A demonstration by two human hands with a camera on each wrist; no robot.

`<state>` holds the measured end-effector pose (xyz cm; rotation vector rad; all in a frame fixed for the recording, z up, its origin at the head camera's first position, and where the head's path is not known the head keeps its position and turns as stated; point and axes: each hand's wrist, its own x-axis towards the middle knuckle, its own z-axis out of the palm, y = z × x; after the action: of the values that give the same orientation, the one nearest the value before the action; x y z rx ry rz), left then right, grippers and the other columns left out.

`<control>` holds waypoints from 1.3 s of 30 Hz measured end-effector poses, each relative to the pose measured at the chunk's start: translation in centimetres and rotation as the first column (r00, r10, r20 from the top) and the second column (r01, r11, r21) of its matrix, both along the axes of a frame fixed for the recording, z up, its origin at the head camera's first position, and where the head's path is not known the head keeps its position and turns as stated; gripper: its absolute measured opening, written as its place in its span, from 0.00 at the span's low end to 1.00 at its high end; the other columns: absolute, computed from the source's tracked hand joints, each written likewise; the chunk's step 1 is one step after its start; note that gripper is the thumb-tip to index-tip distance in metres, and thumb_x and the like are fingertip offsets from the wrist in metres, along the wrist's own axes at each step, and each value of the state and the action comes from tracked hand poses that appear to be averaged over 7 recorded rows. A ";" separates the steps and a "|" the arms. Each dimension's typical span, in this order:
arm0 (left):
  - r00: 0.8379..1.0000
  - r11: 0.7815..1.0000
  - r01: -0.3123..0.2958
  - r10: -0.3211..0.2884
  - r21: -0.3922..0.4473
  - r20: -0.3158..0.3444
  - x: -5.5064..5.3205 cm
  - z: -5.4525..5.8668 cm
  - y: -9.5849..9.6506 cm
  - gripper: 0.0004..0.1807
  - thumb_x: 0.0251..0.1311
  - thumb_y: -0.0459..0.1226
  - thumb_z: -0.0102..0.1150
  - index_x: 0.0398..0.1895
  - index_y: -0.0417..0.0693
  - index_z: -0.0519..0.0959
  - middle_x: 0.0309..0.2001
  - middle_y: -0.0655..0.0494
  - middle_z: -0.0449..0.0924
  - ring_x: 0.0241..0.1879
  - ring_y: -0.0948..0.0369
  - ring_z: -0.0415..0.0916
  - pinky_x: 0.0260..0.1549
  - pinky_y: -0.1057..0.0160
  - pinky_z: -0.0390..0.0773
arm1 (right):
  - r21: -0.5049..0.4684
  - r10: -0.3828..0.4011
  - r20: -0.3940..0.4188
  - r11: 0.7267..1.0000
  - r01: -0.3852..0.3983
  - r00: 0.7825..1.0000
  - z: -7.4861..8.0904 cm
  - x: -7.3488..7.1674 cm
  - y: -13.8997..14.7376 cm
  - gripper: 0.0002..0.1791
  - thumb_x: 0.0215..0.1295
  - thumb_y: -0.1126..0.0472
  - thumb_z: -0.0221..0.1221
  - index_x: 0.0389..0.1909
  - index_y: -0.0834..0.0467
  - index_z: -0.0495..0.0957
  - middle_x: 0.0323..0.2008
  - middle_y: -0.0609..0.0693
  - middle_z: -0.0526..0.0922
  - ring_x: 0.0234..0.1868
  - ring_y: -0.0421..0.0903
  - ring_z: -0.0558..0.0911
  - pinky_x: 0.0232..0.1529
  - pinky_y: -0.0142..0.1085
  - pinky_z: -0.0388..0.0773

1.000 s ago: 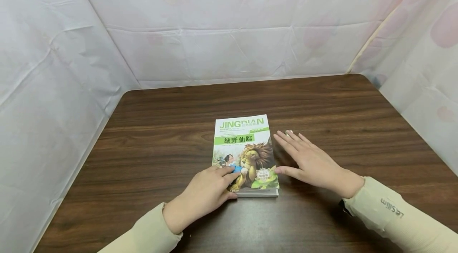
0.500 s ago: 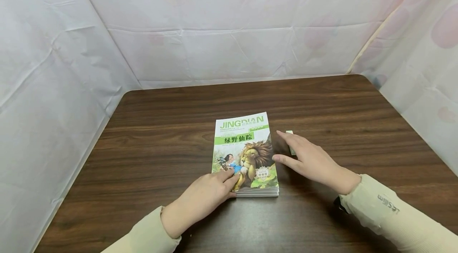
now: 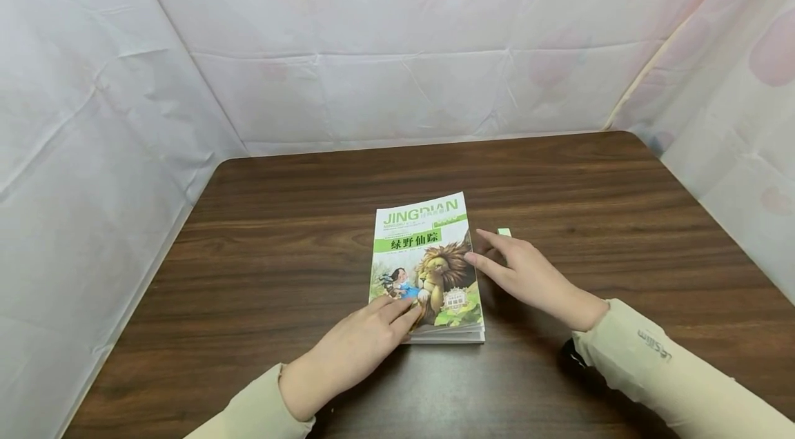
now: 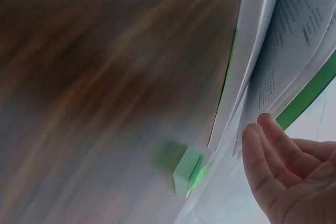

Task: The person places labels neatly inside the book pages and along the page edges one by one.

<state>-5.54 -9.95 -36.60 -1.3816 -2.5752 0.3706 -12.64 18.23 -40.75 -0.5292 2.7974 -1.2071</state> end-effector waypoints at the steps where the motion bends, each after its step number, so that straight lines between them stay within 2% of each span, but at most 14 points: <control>1: 1.000 1.000 -0.003 0.003 -0.005 0.003 0.1 0.0 0.0 0.23 0.61 0.33 0.61 0.62 0.46 0.77 0.57 0.54 0.80 0.53 0.59 0.78 0.57 0.64 0.76 | -0.021 0.002 0.005 1.000 -0.002 1.000 0.0 -0.2 -0.2 0.37 0.73 0.41 0.52 0.69 0.66 0.67 0.47 0.53 0.85 0.46 0.46 0.83 0.50 0.48 0.77; 4: 1.000 1.000 -0.005 0.006 -0.009 0.002 0.2 0.1 0.0 0.25 0.61 0.32 0.62 0.63 0.46 0.76 0.58 0.54 0.79 0.54 0.59 0.78 0.57 0.65 0.76 | -0.063 0.006 0.037 0.998 -0.003 0.999 0.0 -0.5 -0.6 0.36 0.74 0.43 0.52 0.68 0.67 0.67 0.46 0.54 0.85 0.42 0.43 0.83 0.46 0.46 0.78; 7: 1.000 1.000 -0.001 0.001 0.004 -0.007 0.4 0.0 -0.1 0.25 0.61 0.32 0.62 0.64 0.45 0.75 0.59 0.53 0.79 0.53 0.58 0.78 0.55 0.65 0.77 | -0.111 0.010 0.118 0.994 0.003 0.993 0.0 -0.8 -0.9 0.37 0.74 0.43 0.52 0.70 0.68 0.65 0.46 0.57 0.85 0.38 0.44 0.85 0.42 0.43 0.80; 13: 0.999 1.000 0.004 -0.004 -0.006 -0.035 0.6 -0.2 0.0 0.25 0.61 0.32 0.61 0.64 0.44 0.75 0.60 0.52 0.79 0.55 0.56 0.78 0.55 0.64 0.77 | -0.250 0.037 0.298 0.967 0.041 0.954 -0.3 -1.1 -1.3 0.40 0.74 0.43 0.52 0.73 0.69 0.58 0.41 0.61 0.85 0.27 0.45 0.85 0.32 0.40 0.83; 18: 0.998 1.000 0.000 -0.001 -0.022 -0.067 0.7 -0.2 0.2 0.25 0.62 0.33 0.60 0.64 0.45 0.75 0.60 0.51 0.79 0.54 0.56 0.78 0.54 0.65 0.77 | -0.413 0.115 0.387 0.909 0.060 0.915 -0.7 -1.5 -1.5 0.41 0.75 0.51 0.53 0.74 0.73 0.49 0.50 0.70 0.80 0.30 0.44 0.84 0.35 0.41 0.84; 21: 0.997 0.999 -0.011 0.007 -0.043 -0.075 0.8 -0.2 0.3 0.24 0.63 0.34 0.59 0.64 0.45 0.75 0.61 0.51 0.78 0.55 0.56 0.78 0.54 0.65 0.78 | -0.476 0.147 0.433 0.875 0.088 0.889 -0.9 -1.6 -1.6 0.41 0.75 0.53 0.53 0.75 0.73 0.46 0.54 0.72 0.77 0.33 0.42 0.83 0.39 0.40 0.84; 26: 0.998 0.997 -0.033 0.028 -0.071 -0.062 1.0 -0.2 0.4 0.24 0.65 0.34 0.57 0.65 0.46 0.74 0.62 0.51 0.78 0.57 0.55 0.77 0.56 0.64 0.77 | -0.509 0.132 0.465 0.849 0.142 0.876 -1.0 -1.5 -2.0 0.43 0.74 0.54 0.54 0.76 0.69 0.43 0.59 0.71 0.75 0.38 0.41 0.82 0.44 0.39 0.82; 29: 0.998 0.996 -0.044 0.041 -0.083 -0.040 1.1 -0.2 0.6 0.24 0.66 0.34 0.56 0.66 0.46 0.74 0.63 0.51 0.77 0.58 0.55 0.77 0.58 0.63 0.75 | -0.504 0.111 0.462 0.849 0.158 0.880 -1.0 -1.3 -2.4 0.43 0.73 0.54 0.55 0.77 0.67 0.42 0.62 0.71 0.73 0.46 0.45 0.82 0.50 0.43 0.81; 32: 0.998 0.993 -0.056 0.054 -0.099 -0.016 1.0 0.0 0.9 0.23 0.67 0.34 0.55 0.66 0.46 0.74 0.63 0.50 0.77 0.59 0.55 0.77 0.58 0.63 0.76 | -0.495 0.097 0.474 0.851 0.174 0.875 -0.8 -1.4 -2.5 0.43 0.72 0.55 0.55 0.77 0.66 0.43 0.64 0.71 0.70 0.54 0.50 0.81 0.55 0.49 0.78; 35: 0.998 0.991 -0.064 0.065 -0.114 0.002 1.0 0.2 1.1 0.23 0.67 0.34 0.55 0.66 0.46 0.74 0.63 0.50 0.77 0.58 0.54 0.77 0.56 0.63 0.77 | -0.509 0.100 0.498 0.838 0.197 0.861 -0.6 -1.4 -2.6 0.43 0.71 0.57 0.56 0.78 0.65 0.43 0.64 0.70 0.69 0.52 0.49 0.81 0.55 0.48 0.78; 39: 0.997 0.992 -0.072 0.075 -0.105 0.030 0.9 0.4 1.2 0.23 0.67 0.34 0.57 0.66 0.46 0.74 0.62 0.51 0.78 0.57 0.55 0.77 0.54 0.64 0.78 | -0.560 0.131 0.509 0.801 0.212 0.851 -0.4 -1.3 -2.7 0.42 0.69 0.63 0.54 0.78 0.65 0.43 0.59 0.69 0.74 0.42 0.41 0.83 0.47 0.41 0.81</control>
<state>-4.67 -8.75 -36.19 -1.3393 -2.6748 0.5033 -13.90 15.57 -41.11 -0.1029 1.9409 -1.9131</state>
